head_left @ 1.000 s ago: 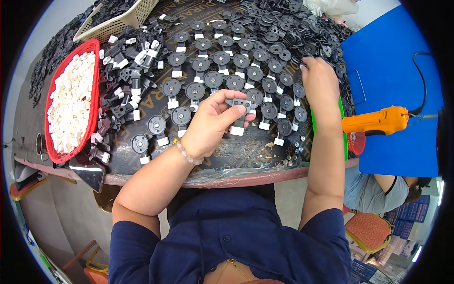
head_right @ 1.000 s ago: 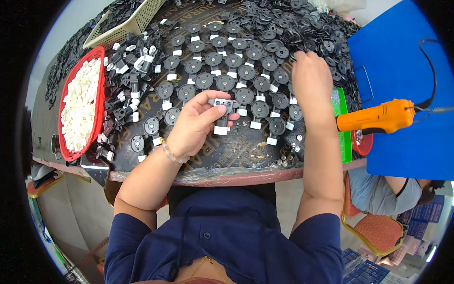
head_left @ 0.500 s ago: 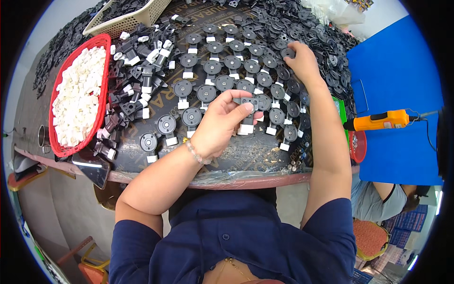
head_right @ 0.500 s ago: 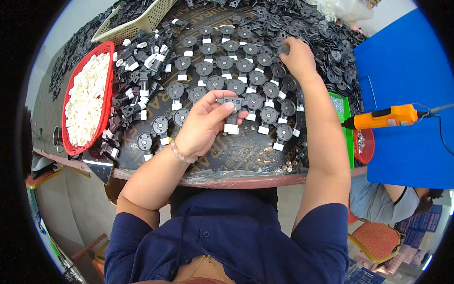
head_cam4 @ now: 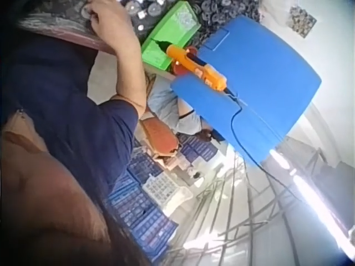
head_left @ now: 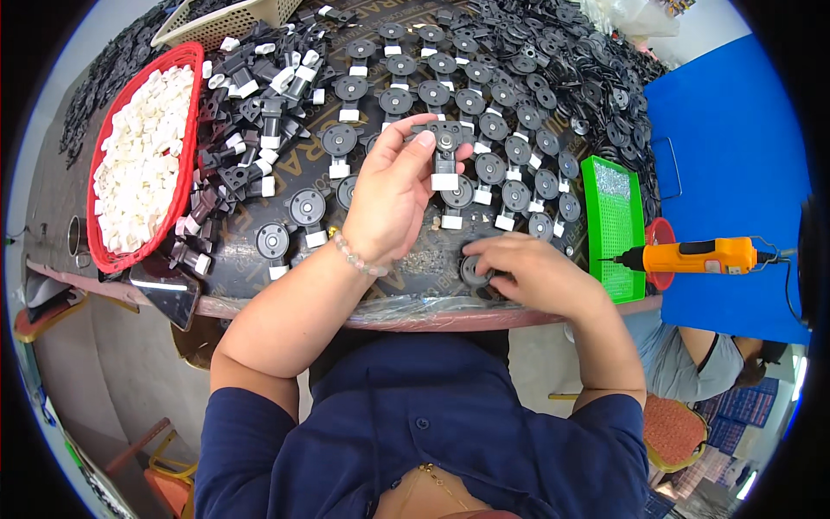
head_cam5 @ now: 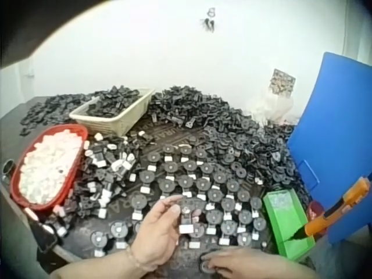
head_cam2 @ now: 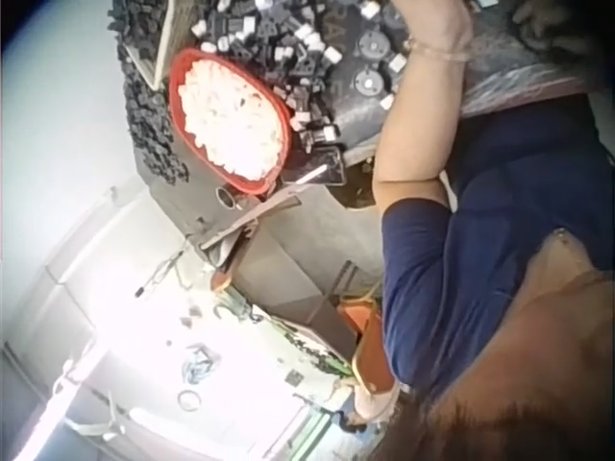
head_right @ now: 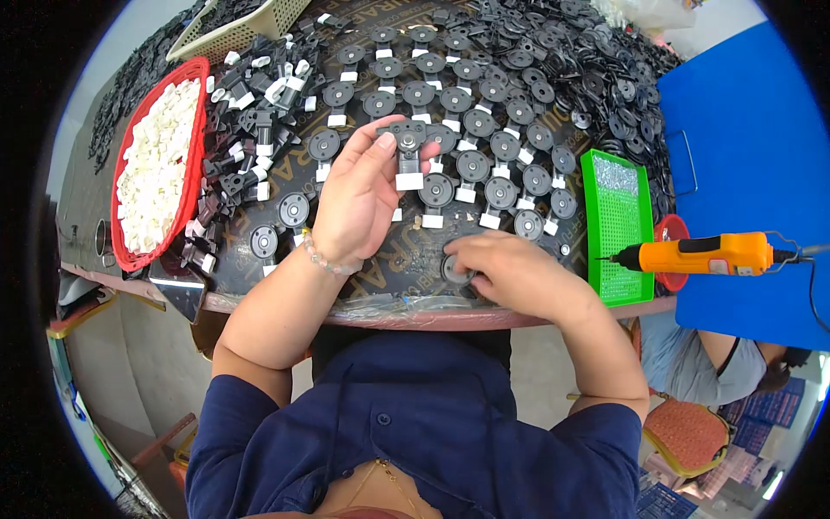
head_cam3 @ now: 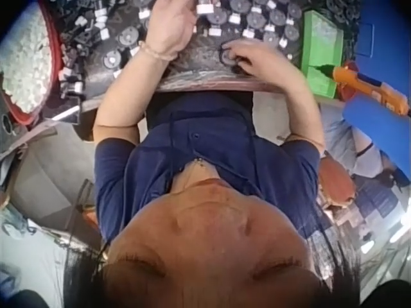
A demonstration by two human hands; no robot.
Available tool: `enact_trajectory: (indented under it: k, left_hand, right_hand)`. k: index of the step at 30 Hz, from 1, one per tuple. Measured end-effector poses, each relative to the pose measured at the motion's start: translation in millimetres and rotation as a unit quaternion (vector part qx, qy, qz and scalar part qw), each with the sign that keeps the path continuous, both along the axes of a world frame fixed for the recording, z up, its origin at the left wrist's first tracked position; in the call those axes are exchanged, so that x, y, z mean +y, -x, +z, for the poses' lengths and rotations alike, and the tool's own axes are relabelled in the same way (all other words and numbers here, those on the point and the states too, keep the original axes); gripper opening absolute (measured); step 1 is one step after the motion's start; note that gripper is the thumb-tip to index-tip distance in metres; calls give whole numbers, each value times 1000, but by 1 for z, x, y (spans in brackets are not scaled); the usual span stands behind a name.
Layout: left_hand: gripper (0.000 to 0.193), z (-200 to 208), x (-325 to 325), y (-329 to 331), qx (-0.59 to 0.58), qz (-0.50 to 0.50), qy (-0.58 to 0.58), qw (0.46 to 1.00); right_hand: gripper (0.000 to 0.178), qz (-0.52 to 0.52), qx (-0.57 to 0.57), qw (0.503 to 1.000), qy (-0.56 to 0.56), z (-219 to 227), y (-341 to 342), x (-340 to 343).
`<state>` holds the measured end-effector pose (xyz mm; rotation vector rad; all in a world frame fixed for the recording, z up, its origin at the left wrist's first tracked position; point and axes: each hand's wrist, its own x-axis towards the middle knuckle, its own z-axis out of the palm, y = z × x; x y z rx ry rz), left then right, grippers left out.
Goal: Manually assembling small black and white plastic components at a factory workstation.
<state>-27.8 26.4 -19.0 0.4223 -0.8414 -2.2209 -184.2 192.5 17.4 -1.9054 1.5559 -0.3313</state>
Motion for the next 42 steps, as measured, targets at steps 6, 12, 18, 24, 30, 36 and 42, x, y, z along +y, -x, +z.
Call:
enact_trajectory:
  k: [6,12,18,24,30,36,42]
  left_hand:
    - [31,-3,1,-1,-13,4,1,1000]
    - [32,-2,5,1,-14,-25,10,1000]
    - [29,-7,10,-2,-1,-104,-16,994]
    - [31,-13,18,-1,-1,-180,17,984]
    - [33,-12,19,-2,-36,-173,20,984]
    - [37,-11,20,-6,-51,-202,29,978]
    - [42,34,19,-29,-134,-4,340,931]
  right_hand:
    - [37,-209,64,975,28,-1,-22,11]
    - [45,-208,175,950,153,-30,-34,15]
    - [51,-284,6,885,370,9,-20,-6]
    - [47,-240,17,901,361,12,-21,-26]
    - [48,-227,65,914,331,12,-21,-28]
    - [50,-224,49,925,304,16,-20,-23]
    - [51,-222,31,950,219,23,-7,-8]
